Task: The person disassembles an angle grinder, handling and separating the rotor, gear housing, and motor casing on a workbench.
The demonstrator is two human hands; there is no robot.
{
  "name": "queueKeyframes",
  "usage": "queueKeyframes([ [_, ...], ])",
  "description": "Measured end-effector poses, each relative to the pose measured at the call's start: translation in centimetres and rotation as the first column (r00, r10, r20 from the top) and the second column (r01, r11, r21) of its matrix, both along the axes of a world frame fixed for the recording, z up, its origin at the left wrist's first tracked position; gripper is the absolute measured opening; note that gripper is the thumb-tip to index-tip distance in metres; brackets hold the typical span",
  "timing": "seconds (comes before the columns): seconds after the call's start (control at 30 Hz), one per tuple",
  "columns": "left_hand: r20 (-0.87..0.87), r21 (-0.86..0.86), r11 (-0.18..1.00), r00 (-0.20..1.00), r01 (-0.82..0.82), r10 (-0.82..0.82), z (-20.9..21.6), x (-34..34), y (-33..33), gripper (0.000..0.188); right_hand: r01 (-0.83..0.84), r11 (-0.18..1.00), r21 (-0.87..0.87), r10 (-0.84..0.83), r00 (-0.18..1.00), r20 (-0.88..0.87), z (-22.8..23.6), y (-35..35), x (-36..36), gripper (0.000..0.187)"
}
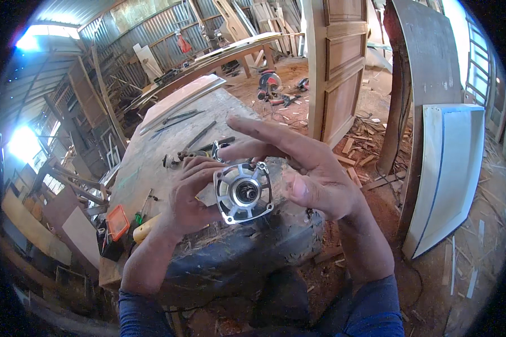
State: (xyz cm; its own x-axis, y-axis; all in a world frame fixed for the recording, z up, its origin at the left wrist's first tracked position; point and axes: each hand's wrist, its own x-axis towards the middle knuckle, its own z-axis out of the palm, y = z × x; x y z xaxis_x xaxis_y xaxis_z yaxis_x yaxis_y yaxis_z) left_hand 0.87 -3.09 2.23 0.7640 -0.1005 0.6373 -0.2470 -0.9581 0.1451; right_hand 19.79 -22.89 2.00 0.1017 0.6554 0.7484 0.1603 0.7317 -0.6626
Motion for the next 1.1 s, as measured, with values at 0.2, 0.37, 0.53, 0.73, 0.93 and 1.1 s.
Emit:
queueKeyframes([
  [0.2, 0.085, -0.041, 0.999, 0.996, -0.03, 0.034, -0.2, -0.3, 0.5, 0.064, 0.153, 0.988, -0.013, -0.153, 0.988, 0.018, 0.3, 0.2, 0.4, 0.134],
  [0.37, 0.079, -0.027, 0.999, 0.997, -0.021, 0.023, -0.1, -0.2, 0.5, 0.064, 0.232, 0.972, 0.041, -0.232, 0.973, -0.014, -0.4, 1.3, 0.5, 0.154],
  [0.53, 0.107, 0.044, 0.999, 0.994, 0.018, -0.022, -0.1, -0.1, 0.1, 0.063, 0.409, 0.904, 0.122, -0.411, 0.911, -0.004, -1.2, -0.3, 3.9, 0.115],
  [0.73, 0.213, 0.011, 0.993, 0.971, -0.115, 0.11, 0.3, -0.1, 1.3, 0.06, 0.424, 0.877, 0.227, -0.446, 0.894, 0.053, -1.5, 0.5, 4.8, 0.1],
  [0.93, 0.467, -0.37, 0.921, 0.832, -0.124, 0.3, 2.6, -2.7, 7.0, 0.041, 0.576, 0.803, 0.153, -0.588, 0.808, 0.041, -0.6, 1.1, 3.1, 0.079],
  [1.1, 0.625, -0.577, 0.809, 0.699, 0.114, 0.347, 5.8, -4.4, 8.6, 0.032, 0.548, 0.836, 0.011, -0.547, 0.833, 0.087, -2.8, 3.6, 3.6, 0.066],
])
